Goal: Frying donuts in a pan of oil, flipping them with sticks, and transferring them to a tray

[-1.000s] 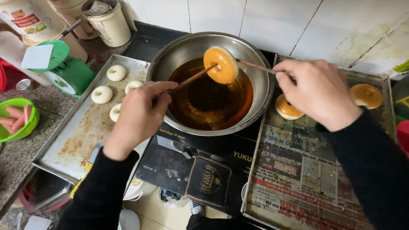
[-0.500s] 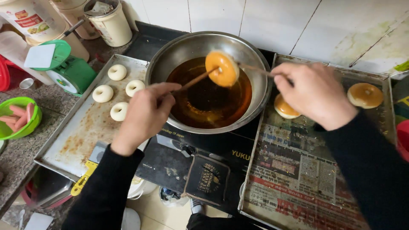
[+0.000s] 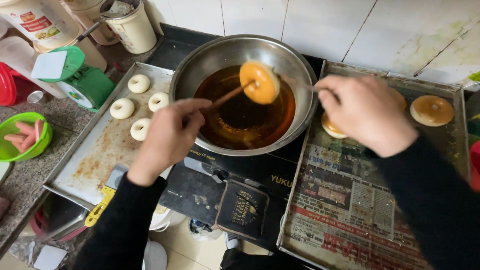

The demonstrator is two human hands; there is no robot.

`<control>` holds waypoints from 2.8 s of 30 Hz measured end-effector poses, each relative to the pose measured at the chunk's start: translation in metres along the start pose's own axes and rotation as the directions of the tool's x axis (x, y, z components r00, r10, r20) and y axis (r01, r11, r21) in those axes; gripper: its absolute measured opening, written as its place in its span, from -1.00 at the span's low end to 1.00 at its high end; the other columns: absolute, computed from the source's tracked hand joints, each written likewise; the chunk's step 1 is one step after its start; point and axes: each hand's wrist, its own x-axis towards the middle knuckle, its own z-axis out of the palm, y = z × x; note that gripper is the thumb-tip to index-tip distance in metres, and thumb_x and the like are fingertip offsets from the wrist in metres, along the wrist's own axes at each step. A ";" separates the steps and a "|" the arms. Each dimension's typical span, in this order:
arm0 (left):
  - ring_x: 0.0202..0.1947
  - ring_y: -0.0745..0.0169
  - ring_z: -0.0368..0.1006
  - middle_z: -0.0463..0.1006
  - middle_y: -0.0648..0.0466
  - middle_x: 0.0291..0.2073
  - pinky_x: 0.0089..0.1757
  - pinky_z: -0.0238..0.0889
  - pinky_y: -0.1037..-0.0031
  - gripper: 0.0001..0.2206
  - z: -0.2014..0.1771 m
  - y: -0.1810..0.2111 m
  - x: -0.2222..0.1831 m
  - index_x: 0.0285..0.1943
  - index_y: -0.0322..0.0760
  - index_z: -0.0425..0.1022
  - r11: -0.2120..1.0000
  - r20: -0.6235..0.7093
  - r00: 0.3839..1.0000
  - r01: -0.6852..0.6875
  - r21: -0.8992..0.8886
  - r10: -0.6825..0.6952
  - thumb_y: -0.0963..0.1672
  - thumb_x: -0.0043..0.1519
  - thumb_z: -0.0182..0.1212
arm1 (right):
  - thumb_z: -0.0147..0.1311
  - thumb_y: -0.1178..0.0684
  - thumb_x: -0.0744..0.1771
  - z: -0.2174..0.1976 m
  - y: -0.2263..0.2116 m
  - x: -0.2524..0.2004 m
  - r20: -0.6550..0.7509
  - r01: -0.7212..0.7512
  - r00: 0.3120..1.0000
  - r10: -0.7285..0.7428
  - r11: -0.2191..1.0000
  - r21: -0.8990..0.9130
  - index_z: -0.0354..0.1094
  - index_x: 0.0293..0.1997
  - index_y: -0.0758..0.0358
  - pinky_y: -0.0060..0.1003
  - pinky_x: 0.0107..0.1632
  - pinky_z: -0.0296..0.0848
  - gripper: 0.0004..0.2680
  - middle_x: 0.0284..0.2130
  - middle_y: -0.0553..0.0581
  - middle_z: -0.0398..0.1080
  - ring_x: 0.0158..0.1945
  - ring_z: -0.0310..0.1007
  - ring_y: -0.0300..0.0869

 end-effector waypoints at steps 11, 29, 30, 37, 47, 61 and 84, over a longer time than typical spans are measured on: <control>-0.43 0.29 0.47 0.75 0.17 -0.30 -0.28 0.30 0.36 -0.65 -0.018 0.032 -0.002 0.30 -0.07 0.77 0.976 0.046 0.976 0.213 -0.037 -0.211 -0.16 0.36 0.24 | -0.05 -0.01 0.56 -0.001 0.013 0.006 -0.020 0.028 0.999 -0.028 0.999 0.028 0.55 0.38 0.04 -0.22 -0.58 0.31 -0.75 -0.69 0.05 0.44 -0.73 0.21 -0.20; 0.17 0.27 0.68 0.81 0.07 0.18 0.20 0.45 0.41 -0.70 0.081 0.071 -0.022 0.26 -0.24 0.72 0.903 0.028 0.999 0.041 -0.428 -0.032 -0.20 0.39 0.20 | -0.04 -0.08 0.55 0.033 0.142 -0.060 -0.165 -0.199 0.965 0.203 0.979 0.039 0.55 0.43 0.03 0.00 -0.30 0.42 -0.70 -0.27 0.10 0.57 -0.35 0.45 0.04; 0.15 0.26 0.68 0.80 0.05 0.18 0.18 0.47 0.40 -0.73 0.094 0.084 -0.026 0.29 -0.25 0.69 0.884 0.013 1.000 0.020 -0.467 -0.015 -0.18 0.45 0.21 | 0.00 -0.16 0.53 0.041 0.166 -0.072 -0.246 -0.254 0.939 0.241 0.967 -0.021 0.61 0.42 -0.05 0.20 0.05 0.66 -0.68 0.11 0.08 0.71 0.04 0.73 0.24; 0.06 0.00 0.72 0.77 -0.08 0.07 0.12 0.48 0.33 -0.71 0.191 0.146 -0.060 0.31 -0.28 0.65 0.865 0.056 0.996 -0.031 -0.501 0.068 -0.21 0.45 0.14 | 0.10 -0.14 0.48 0.113 0.280 -0.175 -0.179 -0.524 0.831 0.527 0.849 0.070 0.65 0.31 -0.29 0.04 0.03 0.62 -0.74 -0.18 0.03 0.76 -0.19 0.75 0.10; -0.18 -0.47 0.61 0.62 -0.11 -0.04 -0.32 0.49 -0.27 -0.39 0.259 0.178 -0.043 0.50 -0.08 0.54 0.997 0.295 0.953 -0.072 0.009 0.066 -0.30 0.20 0.09 | -0.03 -0.26 0.45 0.150 0.303 -0.224 0.102 -0.728 0.686 0.721 0.680 0.092 0.56 0.38 -0.46 0.07 0.20 0.57 -0.67 0.01 0.19 0.76 0.18 0.69 0.24; -0.20 0.15 0.71 0.78 0.17 -0.22 -0.35 0.51 0.32 -0.80 0.309 0.255 0.092 -0.13 0.10 0.82 0.754 0.496 0.868 -0.301 0.584 -0.038 -0.16 0.45 0.31 | -0.04 -0.27 0.46 0.167 0.310 -0.221 0.118 -0.717 0.697 0.708 0.683 0.141 0.56 0.35 -0.42 0.11 0.15 0.59 -0.69 -0.04 0.26 0.75 0.15 0.69 0.26; -0.51 0.44 0.45 0.58 0.28 -0.53 -0.50 0.28 0.49 -0.62 0.252 0.273 0.075 -0.47 0.08 0.72 0.656 0.351 0.920 -0.375 0.655 0.175 -0.07 0.52 0.39 | 0.07 -0.01 0.41 0.202 0.230 -0.270 -0.015 -0.513 0.831 0.556 0.776 0.366 0.42 0.50 -0.17 -0.01 0.15 0.56 -0.59 0.01 0.17 0.74 0.07 0.74 0.11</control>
